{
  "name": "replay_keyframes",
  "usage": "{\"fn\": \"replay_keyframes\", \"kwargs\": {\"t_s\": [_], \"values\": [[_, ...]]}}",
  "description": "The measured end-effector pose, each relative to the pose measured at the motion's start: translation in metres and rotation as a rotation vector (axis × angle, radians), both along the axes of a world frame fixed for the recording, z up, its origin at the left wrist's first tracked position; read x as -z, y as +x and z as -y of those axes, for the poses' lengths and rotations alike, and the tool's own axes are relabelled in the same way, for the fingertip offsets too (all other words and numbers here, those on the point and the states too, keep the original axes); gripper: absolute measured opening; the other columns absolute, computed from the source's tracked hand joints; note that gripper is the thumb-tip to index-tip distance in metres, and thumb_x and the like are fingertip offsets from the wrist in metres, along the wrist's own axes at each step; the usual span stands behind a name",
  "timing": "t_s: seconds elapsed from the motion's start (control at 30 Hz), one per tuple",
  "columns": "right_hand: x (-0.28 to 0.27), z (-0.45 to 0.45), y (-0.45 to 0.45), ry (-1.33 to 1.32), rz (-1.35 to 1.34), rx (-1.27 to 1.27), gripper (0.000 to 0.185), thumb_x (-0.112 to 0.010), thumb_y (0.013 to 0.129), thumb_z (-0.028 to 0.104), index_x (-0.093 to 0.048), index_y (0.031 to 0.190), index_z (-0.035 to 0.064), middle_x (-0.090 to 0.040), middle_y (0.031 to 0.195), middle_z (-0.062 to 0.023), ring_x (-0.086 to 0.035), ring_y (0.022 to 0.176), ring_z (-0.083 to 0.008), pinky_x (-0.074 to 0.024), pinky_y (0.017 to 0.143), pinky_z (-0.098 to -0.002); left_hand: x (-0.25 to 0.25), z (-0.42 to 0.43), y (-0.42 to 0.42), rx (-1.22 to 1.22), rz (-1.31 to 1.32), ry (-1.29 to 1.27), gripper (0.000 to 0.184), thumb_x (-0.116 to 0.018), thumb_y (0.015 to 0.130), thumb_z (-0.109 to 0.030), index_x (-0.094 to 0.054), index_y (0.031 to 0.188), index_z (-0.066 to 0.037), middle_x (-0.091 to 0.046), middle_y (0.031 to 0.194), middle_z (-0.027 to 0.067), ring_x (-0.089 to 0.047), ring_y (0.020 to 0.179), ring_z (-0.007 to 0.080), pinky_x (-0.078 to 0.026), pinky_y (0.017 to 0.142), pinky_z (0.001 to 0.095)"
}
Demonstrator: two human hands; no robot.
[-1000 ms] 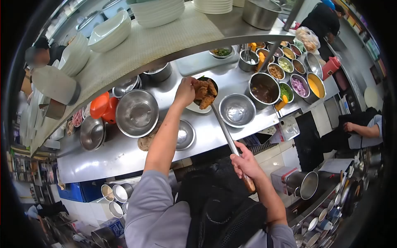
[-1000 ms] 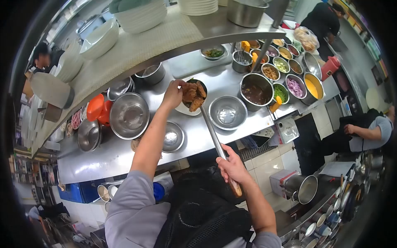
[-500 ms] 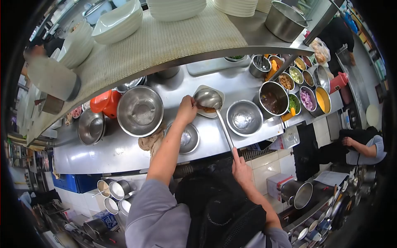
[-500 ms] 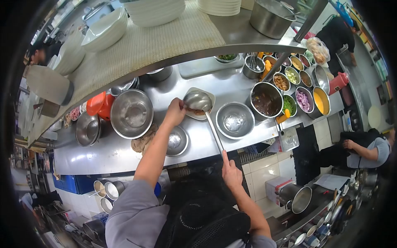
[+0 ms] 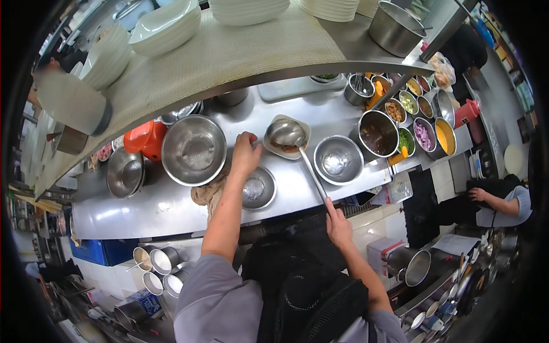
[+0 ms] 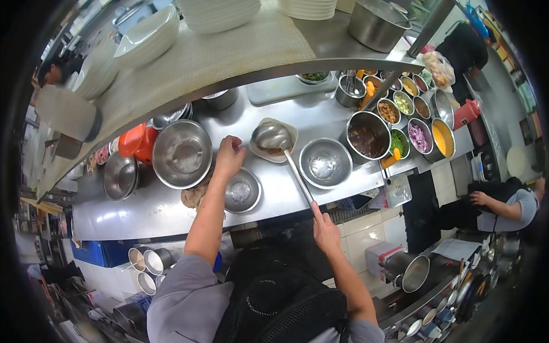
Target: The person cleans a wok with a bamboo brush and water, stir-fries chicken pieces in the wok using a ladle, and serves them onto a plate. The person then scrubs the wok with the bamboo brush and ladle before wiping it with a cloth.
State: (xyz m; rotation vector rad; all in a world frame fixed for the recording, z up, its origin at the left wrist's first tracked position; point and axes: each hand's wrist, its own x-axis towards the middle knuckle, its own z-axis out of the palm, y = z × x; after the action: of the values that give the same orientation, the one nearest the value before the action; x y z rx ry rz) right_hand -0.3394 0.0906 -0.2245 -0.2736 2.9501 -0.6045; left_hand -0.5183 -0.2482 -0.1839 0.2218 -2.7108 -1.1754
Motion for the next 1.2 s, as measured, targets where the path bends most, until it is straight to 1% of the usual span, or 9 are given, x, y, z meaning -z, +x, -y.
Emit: {"fn": "replay_keyframes", "kwargs": {"t_s": [0.3, 0.37, 0.47, 0.67, 0.8, 0.87, 1.03, 1.17, 1.2], "values": [[-0.036, 0.006, 0.000, -0.219, -0.062, 0.002, 0.067, -0.060, 0.092, 0.011, -0.034, 0.152, 0.0204, -0.060, 0.089, -0.0180, -0.061, 0.076, -0.0407, -0.0501, 0.069, -0.0512, 0.002, 0.013, 0.014, -0.086, -0.018, 0.135, 0.029, -0.069, 0.083, -0.012, -0.058, 0.105, 0.003, -0.065, 0.100, 0.0157, -0.064, 0.090, 0.0265, -0.052, 0.082, 0.0382], [-0.041, 0.006, -0.001, -0.390, -0.040, 0.004, 0.063, -0.058, 0.094, 0.006, -0.035, 0.152, 0.0120, -0.065, 0.112, -0.0232, -0.066, 0.095, -0.0402, -0.0520, 0.082, -0.0412, 0.000, 0.010, 0.014, -0.100, -0.057, 0.156, 0.029, -0.068, 0.084, -0.012, -0.058, 0.106, 0.003, -0.066, 0.100, 0.0156, -0.065, 0.090, 0.0254, -0.052, 0.083, 0.0366], [-0.054, 0.004, 0.000, -0.459, 0.133, 0.106, 0.062, -0.058, 0.094, 0.006, -0.034, 0.151, 0.0085, -0.063, 0.122, -0.0256, -0.067, 0.105, -0.0348, -0.0503, 0.088, -0.0362, -0.013, 0.001, 0.015, -0.130, -0.092, 0.238, 0.028, -0.067, 0.085, -0.013, -0.059, 0.106, 0.003, -0.066, 0.100, 0.0157, -0.065, 0.091, 0.0242, -0.051, 0.082, 0.0351], [-0.065, 0.001, 0.005, -0.478, 0.000, 0.071, 0.063, -0.060, 0.093, 0.007, -0.035, 0.151, 0.0070, -0.068, 0.110, -0.0235, -0.069, 0.098, -0.0269, -0.0504, 0.085, -0.0338, -0.028, -0.050, 0.036, -0.095, -0.208, 0.527, 0.024, -0.065, 0.090, -0.013, -0.058, 0.108, 0.000, -0.066, 0.097, 0.0104, -0.064, 0.089, 0.0189, -0.051, 0.080, 0.0315], [-0.069, -0.004, 0.010, -0.503, -0.034, 0.058, 0.064, -0.061, 0.093, 0.007, -0.036, 0.151, 0.0081, -0.069, 0.096, -0.0188, -0.065, 0.078, -0.0212, -0.0503, 0.074, -0.0325, -0.005, -0.099, 0.065, 0.010, 0.064, 1.267, 0.016, -0.059, 0.098, -0.015, -0.053, 0.108, -0.005, -0.063, 0.096, 0.0069, -0.062, 0.087, 0.0158, -0.052, 0.076, 0.0321], [-0.090, -0.002, 0.013, -0.517, 0.226, 0.168, 0.061, -0.059, 0.093, 0.006, -0.037, 0.150, 0.0053, -0.062, 0.123, -0.0293, -0.062, 0.117, -0.0392, -0.0484, 0.093, -0.0375, 0.004, -0.116, 0.083, 0.004, 0.210, 1.404, 0.016, -0.058, 0.099, -0.018, -0.053, 0.108, -0.006, -0.062, 0.095, 0.0069, -0.062, 0.086, 0.0166, -0.052, 0.075, 0.0327], [-0.124, 0.004, 0.022, -0.478, 0.224, 0.178, 0.060, -0.060, 0.094, 0.008, -0.038, 0.149, 0.0055, -0.062, 0.123, -0.0293, -0.062, 0.116, -0.0392, -0.0491, 0.092, -0.0378, 0.037, -0.147, 0.113, 0.000, 0.775, 1.783, 0.020, -0.052, 0.101, -0.026, -0.055, 0.101, -0.006, -0.062, 0.093, 0.0099, -0.064, 0.085, 0.0225, -0.054, 0.076, 0.0380], [-0.147, 0.005, 0.028, -0.412, 0.101, 0.150, 0.058, -0.060, 0.095, 0.011, -0.038, 0.149, 0.0056, -0.061, 0.125, -0.0291, -0.062, 0.113, -0.0418, -0.0506, 0.090, -0.0402, 0.060, -0.191, 0.086, -0.114, 0.921, 2.015, 0.027, -0.051, 0.101, -0.030, -0.055, 0.099, -0.003, -0.062, 0.093, 0.0135, -0.064, 0.085, 0.0275, -0.055, 0.079, 0.0397], [-0.144, 0.009, 0.028, -0.361, -0.045, 0.090, 0.056, -0.060, 0.096, 0.012, -0.039, 0.148, 0.0073, -0.065, 0.115, -0.0273, -0.065, 0.101, -0.0442, -0.0527, 0.082, -0.0440, 0.061, -0.202, 0.072, -0.172, 0.931, 2.127, 0.029, -0.051, 0.100, -0.031, -0.055, 0.098, -0.002, -0.062, 0.093, 0.0145, -0.063, 0.084, 0.0290, -0.055, 0.080, 0.0402]]}}
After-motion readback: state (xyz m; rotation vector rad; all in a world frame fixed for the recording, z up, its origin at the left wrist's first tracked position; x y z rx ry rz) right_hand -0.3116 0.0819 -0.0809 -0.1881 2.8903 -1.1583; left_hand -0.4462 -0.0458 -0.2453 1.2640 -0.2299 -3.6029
